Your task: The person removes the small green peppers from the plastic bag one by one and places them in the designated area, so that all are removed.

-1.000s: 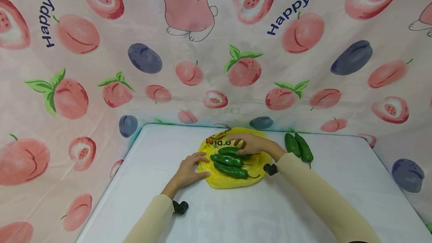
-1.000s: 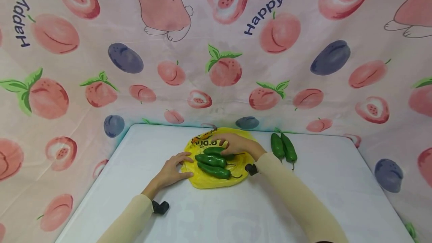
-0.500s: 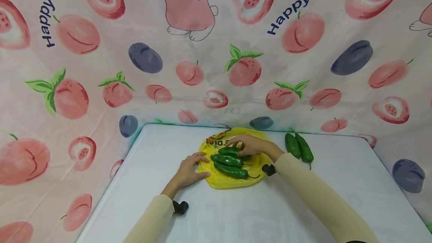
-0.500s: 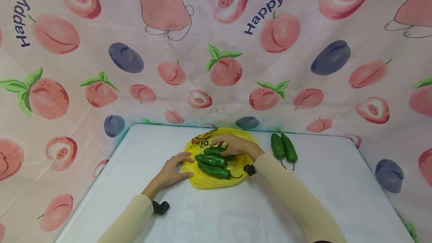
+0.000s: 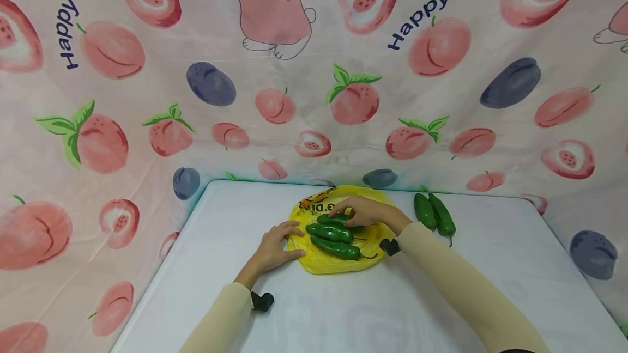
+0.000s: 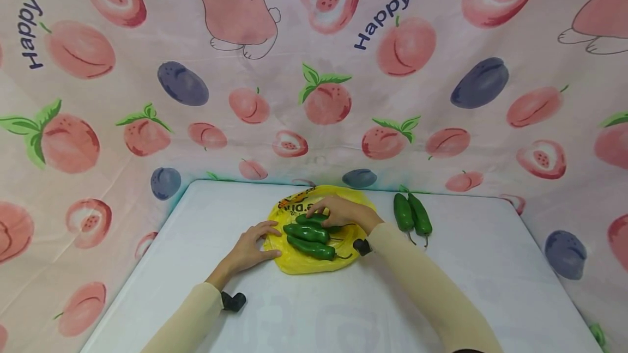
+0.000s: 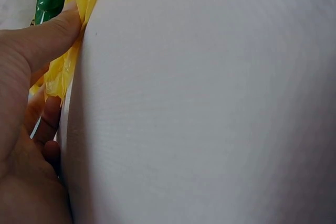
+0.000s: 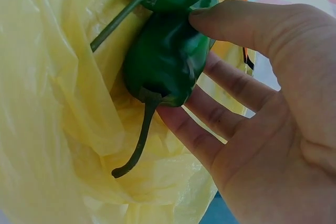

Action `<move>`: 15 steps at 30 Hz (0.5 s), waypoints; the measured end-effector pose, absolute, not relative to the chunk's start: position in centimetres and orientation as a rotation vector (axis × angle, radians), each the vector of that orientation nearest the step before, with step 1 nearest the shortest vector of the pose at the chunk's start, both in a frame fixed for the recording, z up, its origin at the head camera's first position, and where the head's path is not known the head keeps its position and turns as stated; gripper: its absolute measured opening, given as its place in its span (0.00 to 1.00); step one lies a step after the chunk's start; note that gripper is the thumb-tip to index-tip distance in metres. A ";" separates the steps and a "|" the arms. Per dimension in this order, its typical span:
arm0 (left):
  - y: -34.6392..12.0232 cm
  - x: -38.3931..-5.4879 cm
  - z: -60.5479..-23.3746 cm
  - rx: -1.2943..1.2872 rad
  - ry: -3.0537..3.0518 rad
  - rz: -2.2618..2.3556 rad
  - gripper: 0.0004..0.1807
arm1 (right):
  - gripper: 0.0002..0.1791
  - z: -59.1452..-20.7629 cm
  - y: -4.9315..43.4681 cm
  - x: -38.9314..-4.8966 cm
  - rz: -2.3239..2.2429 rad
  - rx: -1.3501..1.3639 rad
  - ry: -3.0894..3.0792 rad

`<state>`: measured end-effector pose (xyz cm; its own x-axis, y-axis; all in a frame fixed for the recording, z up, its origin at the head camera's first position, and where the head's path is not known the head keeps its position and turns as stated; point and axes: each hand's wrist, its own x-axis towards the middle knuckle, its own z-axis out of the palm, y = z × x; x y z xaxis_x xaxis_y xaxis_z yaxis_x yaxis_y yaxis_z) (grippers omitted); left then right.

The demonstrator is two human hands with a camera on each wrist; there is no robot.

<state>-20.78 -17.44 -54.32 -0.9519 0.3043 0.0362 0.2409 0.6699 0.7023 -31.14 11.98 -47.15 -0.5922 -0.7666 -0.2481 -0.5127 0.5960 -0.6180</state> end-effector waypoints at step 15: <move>-17.5 -20.8 -54.5 0.438 2.788 1.167 0.21 | 0.23 -47.2 11.8 -31.2 -0.640 -0.995 2.335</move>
<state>-20.82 -17.46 -54.46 -0.9551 0.2947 0.0296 0.2280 0.6675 0.7089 -31.18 11.84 -47.22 -0.5963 -0.7551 -0.2726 -0.5104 0.6187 -0.5973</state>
